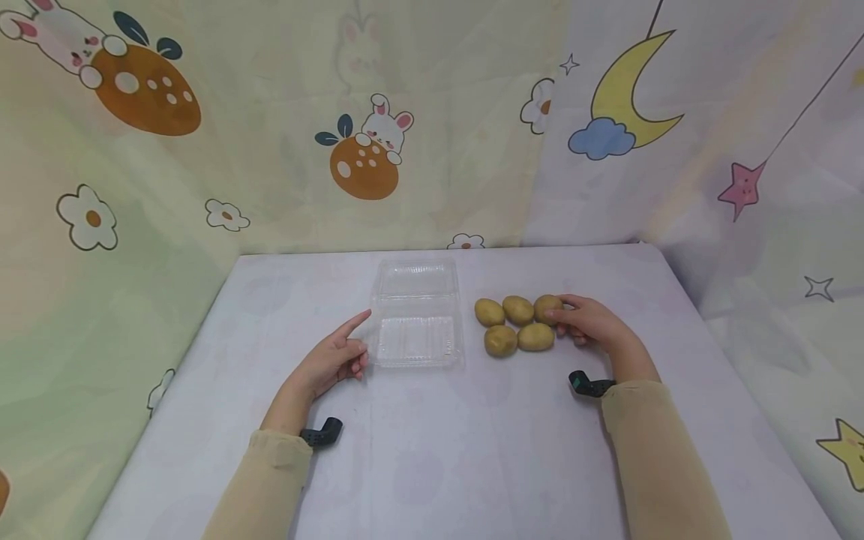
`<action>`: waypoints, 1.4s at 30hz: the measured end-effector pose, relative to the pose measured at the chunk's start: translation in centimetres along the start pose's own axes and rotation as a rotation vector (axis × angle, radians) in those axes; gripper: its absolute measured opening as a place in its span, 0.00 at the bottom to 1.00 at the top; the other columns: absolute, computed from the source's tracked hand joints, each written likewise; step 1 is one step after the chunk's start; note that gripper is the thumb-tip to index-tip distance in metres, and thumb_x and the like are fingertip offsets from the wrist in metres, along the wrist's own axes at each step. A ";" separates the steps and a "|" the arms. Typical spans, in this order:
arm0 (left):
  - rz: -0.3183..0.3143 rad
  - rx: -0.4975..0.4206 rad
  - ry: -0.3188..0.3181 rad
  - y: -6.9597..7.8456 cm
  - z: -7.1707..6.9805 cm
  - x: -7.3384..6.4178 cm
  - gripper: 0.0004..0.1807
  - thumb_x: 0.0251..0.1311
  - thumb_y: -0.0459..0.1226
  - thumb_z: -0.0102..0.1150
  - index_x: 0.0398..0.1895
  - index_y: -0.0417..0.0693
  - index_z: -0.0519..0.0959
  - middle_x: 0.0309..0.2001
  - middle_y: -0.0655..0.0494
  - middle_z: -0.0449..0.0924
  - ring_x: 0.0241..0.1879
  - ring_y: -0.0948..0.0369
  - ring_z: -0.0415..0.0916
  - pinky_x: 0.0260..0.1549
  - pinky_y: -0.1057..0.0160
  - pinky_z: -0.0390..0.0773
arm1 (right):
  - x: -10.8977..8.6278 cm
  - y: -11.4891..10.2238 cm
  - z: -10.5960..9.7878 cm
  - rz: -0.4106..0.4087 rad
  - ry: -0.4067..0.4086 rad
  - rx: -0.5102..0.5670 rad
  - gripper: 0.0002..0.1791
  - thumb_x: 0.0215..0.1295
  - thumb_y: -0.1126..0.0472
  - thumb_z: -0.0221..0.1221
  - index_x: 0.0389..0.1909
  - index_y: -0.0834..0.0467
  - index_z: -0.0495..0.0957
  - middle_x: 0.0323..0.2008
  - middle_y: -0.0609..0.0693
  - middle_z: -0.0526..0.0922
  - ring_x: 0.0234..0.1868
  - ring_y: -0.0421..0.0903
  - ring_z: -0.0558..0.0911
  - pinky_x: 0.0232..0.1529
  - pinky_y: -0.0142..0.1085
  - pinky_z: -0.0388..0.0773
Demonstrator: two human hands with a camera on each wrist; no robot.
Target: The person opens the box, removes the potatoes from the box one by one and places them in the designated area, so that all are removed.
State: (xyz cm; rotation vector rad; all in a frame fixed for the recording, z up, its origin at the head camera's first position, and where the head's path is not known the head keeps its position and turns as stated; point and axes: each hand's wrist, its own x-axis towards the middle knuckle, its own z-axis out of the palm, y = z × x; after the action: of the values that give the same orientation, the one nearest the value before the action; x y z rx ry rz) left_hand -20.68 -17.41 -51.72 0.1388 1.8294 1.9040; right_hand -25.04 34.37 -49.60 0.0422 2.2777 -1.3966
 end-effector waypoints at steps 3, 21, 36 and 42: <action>-0.004 -0.004 0.003 0.0 0.0 0.0 0.36 0.69 0.33 0.53 0.76 0.71 0.56 0.25 0.51 0.77 0.22 0.61 0.69 0.28 0.61 0.80 | 0.0 0.1 0.0 0.008 0.007 -0.003 0.39 0.66 0.43 0.61 0.72 0.54 0.59 0.29 0.48 0.78 0.16 0.36 0.63 0.20 0.29 0.68; -0.007 0.004 0.005 -0.1 0.0 0.1 0.36 0.69 0.33 0.53 0.75 0.73 0.57 0.25 0.50 0.76 0.22 0.60 0.69 0.28 0.61 0.80 | -1.8 -2.1 0.6 0.025 -0.008 0.005 0.40 0.68 0.47 0.60 0.75 0.57 0.55 0.29 0.50 0.78 0.17 0.38 0.66 0.21 0.32 0.69; -0.008 0.004 0.013 0.1 0.0 0.0 0.33 0.72 0.37 0.50 0.75 0.74 0.57 0.25 0.51 0.76 0.22 0.60 0.70 0.28 0.61 0.81 | -1.6 -1.4 0.1 -0.008 0.090 -0.187 0.43 0.67 0.37 0.57 0.76 0.52 0.56 0.30 0.51 0.79 0.19 0.42 0.69 0.22 0.35 0.70; -0.016 -0.024 0.043 0.0 0.1 0.1 0.30 0.73 0.41 0.48 0.74 0.76 0.58 0.26 0.52 0.78 0.22 0.61 0.71 0.27 0.60 0.81 | -2.3 -2.2 0.0 -0.062 0.143 -0.273 0.39 0.69 0.38 0.54 0.75 0.52 0.58 0.33 0.55 0.80 0.21 0.44 0.71 0.23 0.37 0.72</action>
State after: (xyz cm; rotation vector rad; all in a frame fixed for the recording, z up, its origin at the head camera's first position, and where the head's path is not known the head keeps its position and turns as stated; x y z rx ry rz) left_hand -20.71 -17.33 -51.70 0.0757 1.8292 1.9319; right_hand -23.59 33.77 -46.90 -0.0172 2.5894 -1.1312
